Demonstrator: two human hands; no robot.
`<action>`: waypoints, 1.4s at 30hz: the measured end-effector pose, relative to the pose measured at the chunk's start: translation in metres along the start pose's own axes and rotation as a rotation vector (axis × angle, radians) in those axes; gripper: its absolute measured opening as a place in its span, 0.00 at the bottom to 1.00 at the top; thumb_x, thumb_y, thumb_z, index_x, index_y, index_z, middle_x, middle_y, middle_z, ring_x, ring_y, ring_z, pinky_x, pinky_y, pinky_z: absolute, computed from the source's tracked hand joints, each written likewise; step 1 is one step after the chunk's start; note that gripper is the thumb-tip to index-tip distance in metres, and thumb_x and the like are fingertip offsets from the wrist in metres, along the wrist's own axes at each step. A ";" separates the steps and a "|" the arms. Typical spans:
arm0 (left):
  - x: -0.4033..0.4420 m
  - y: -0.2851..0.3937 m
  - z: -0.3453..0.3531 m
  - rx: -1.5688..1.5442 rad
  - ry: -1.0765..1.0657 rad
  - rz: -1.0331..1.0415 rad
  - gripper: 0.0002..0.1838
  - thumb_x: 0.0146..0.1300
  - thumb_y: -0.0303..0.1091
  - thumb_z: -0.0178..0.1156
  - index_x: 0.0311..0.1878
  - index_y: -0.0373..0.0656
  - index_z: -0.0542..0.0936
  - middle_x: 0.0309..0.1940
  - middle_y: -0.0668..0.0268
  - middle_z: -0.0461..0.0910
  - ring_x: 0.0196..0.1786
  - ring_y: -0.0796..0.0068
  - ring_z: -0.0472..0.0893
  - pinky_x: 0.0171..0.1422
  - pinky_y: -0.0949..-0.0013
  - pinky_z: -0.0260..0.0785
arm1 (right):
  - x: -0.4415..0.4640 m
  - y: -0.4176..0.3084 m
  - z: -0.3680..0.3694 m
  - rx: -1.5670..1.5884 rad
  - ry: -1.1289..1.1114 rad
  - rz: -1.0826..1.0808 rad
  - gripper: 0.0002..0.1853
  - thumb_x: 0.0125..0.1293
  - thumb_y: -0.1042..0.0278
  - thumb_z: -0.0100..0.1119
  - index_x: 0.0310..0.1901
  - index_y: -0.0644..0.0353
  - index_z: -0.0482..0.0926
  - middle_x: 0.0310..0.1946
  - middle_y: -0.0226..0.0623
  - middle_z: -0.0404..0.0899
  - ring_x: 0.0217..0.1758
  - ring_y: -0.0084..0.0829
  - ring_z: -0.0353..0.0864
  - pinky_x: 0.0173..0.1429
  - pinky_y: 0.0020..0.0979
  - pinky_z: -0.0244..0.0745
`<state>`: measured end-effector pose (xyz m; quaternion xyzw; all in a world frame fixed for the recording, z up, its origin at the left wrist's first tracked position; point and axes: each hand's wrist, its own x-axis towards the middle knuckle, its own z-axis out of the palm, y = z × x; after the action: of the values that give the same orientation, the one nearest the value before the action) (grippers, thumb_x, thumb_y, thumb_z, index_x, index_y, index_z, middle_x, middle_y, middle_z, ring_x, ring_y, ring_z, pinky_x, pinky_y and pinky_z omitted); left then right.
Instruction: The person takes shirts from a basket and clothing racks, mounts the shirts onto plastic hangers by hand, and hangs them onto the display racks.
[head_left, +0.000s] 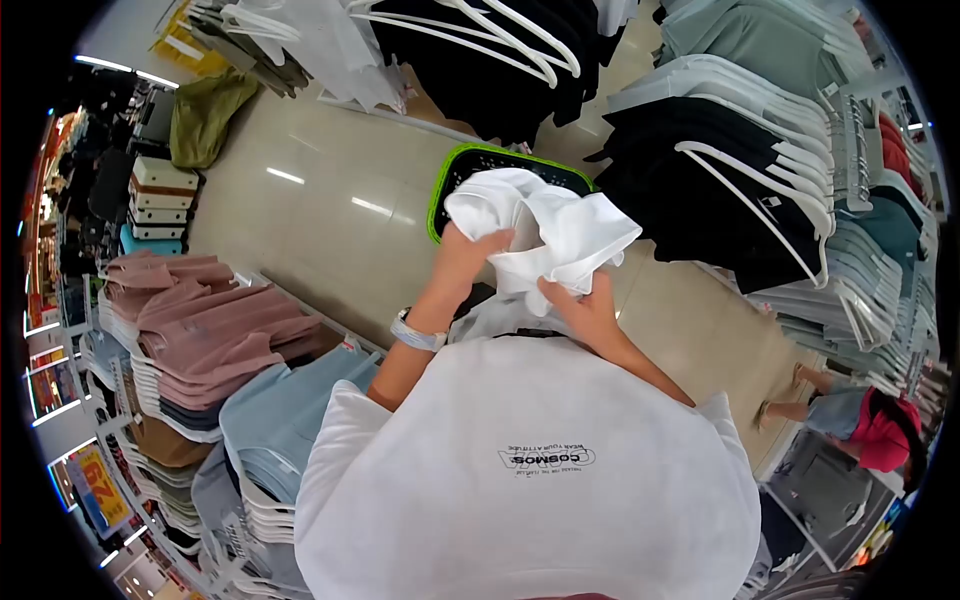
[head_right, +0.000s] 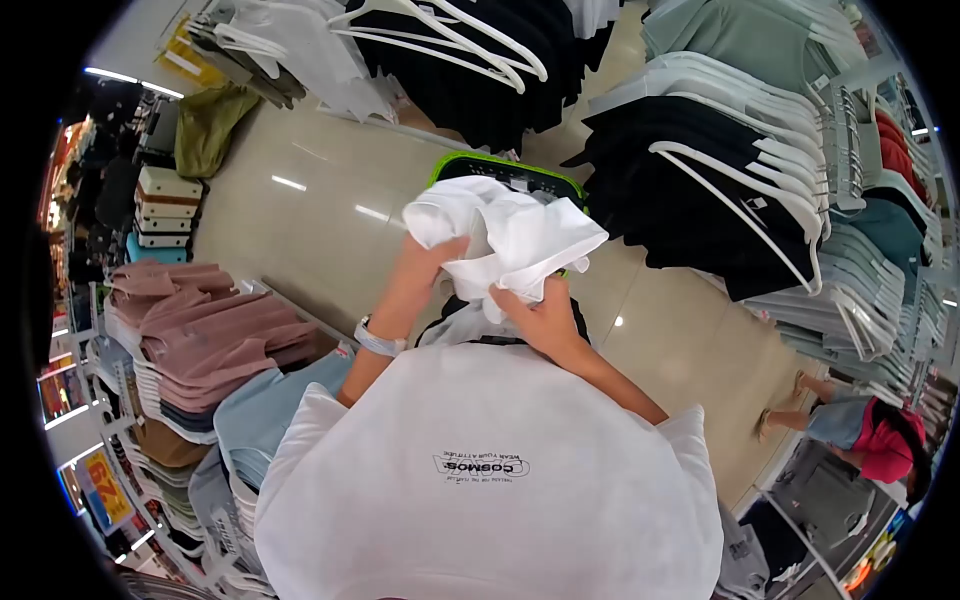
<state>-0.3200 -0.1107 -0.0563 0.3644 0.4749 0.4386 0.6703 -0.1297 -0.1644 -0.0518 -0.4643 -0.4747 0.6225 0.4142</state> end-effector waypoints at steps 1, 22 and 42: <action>-0.002 0.018 0.001 -0.116 0.008 0.037 0.28 0.54 0.25 0.62 0.59 0.37 0.67 0.53 0.62 0.74 0.55 0.70 0.74 0.58 0.67 0.68 | -0.002 -0.001 0.009 0.003 0.013 0.000 0.18 0.56 0.74 0.62 0.48 0.68 0.74 0.45 0.42 0.77 0.49 0.29 0.76 0.51 0.31 0.71; -0.016 0.172 0.012 0.079 -0.697 -0.053 0.30 0.44 0.22 0.68 0.55 0.39 0.72 0.45 0.67 0.77 0.44 0.78 0.78 0.48 0.72 0.71 | 0.075 -0.159 0.038 -0.409 -0.078 -0.561 0.23 0.59 0.62 0.60 0.54 0.61 0.71 0.45 0.32 0.75 0.43 0.22 0.73 0.45 0.24 0.71; 0.018 0.118 -0.034 0.592 -0.215 0.460 0.10 0.62 0.35 0.57 0.36 0.35 0.79 0.19 0.71 0.70 0.25 0.84 0.65 0.29 0.76 0.59 | 0.040 -0.237 0.021 -0.351 0.216 -0.890 0.06 0.67 0.71 0.52 0.34 0.63 0.74 0.28 0.24 0.75 0.31 0.12 0.70 0.36 0.15 0.64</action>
<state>-0.3784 -0.0504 0.0349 0.6829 0.4140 0.3807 0.4662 -0.1408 -0.0819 0.1748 -0.3410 -0.6793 0.2438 0.6023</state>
